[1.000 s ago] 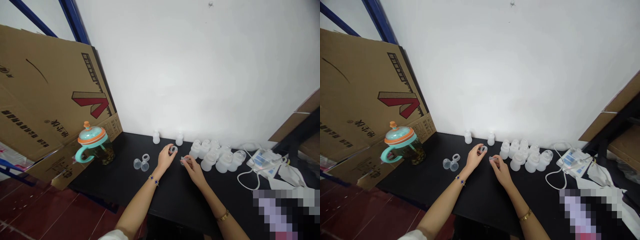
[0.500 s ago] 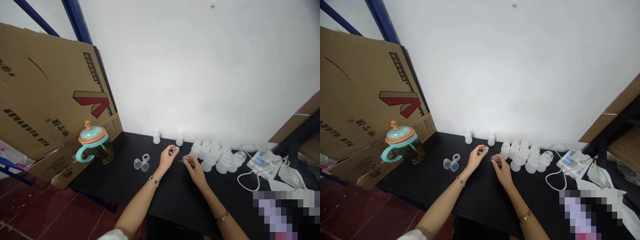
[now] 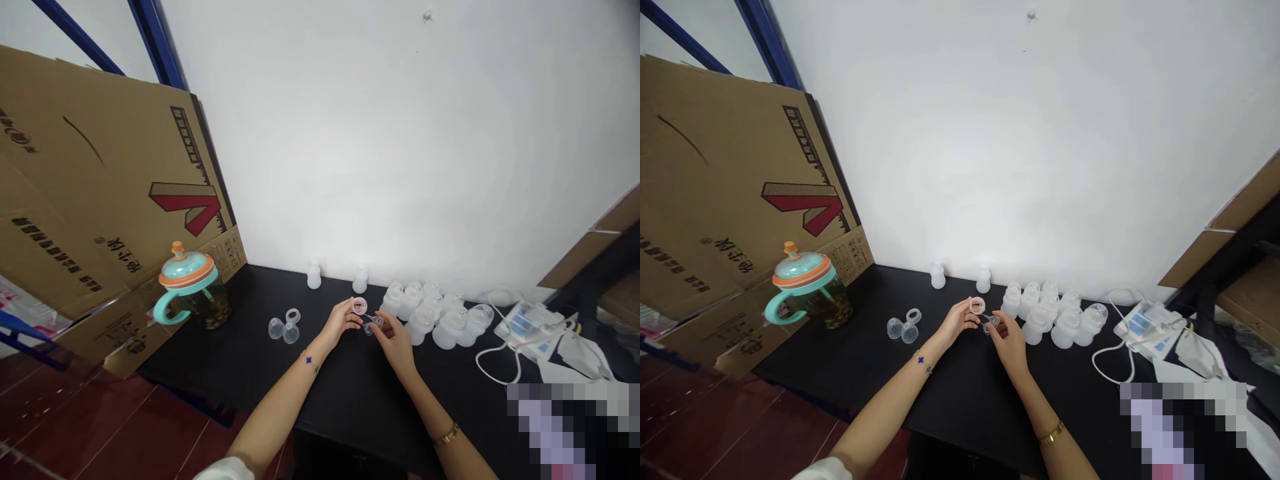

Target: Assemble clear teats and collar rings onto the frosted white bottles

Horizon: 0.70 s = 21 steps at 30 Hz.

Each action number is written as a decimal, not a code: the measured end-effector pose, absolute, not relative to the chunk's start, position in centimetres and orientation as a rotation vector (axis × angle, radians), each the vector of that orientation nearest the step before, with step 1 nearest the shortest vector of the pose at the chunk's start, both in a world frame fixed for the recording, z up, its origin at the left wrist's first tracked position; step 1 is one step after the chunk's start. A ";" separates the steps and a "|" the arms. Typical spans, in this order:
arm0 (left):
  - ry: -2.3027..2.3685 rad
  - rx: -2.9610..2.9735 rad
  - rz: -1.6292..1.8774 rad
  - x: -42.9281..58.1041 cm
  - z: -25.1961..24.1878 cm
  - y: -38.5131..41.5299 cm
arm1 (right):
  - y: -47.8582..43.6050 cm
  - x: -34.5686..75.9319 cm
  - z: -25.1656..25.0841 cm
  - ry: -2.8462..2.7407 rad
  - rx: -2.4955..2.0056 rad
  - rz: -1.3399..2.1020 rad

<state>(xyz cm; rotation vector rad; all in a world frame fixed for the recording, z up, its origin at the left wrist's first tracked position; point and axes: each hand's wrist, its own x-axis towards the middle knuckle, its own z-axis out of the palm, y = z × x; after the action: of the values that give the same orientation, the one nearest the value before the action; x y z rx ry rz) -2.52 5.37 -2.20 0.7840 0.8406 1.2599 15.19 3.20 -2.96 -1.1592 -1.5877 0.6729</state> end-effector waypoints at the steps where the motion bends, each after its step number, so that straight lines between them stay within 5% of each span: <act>1: 0.834 0.787 1.258 -2.5 -2.2 5.3 | 3.2 15.2 -3.0 -1.581 -1.164 0.670; 21: 0.904 1.109 1.348 -1.7 -1.1 3.9 | 3.5 15.4 -3.5 -1.389 -1.140 0.939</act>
<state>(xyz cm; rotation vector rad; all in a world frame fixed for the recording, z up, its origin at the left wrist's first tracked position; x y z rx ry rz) -1.74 3.90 -1.12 1.1089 0.9038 1.3484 15.39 3.55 -3.49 -1.1397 -1.3887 0.9387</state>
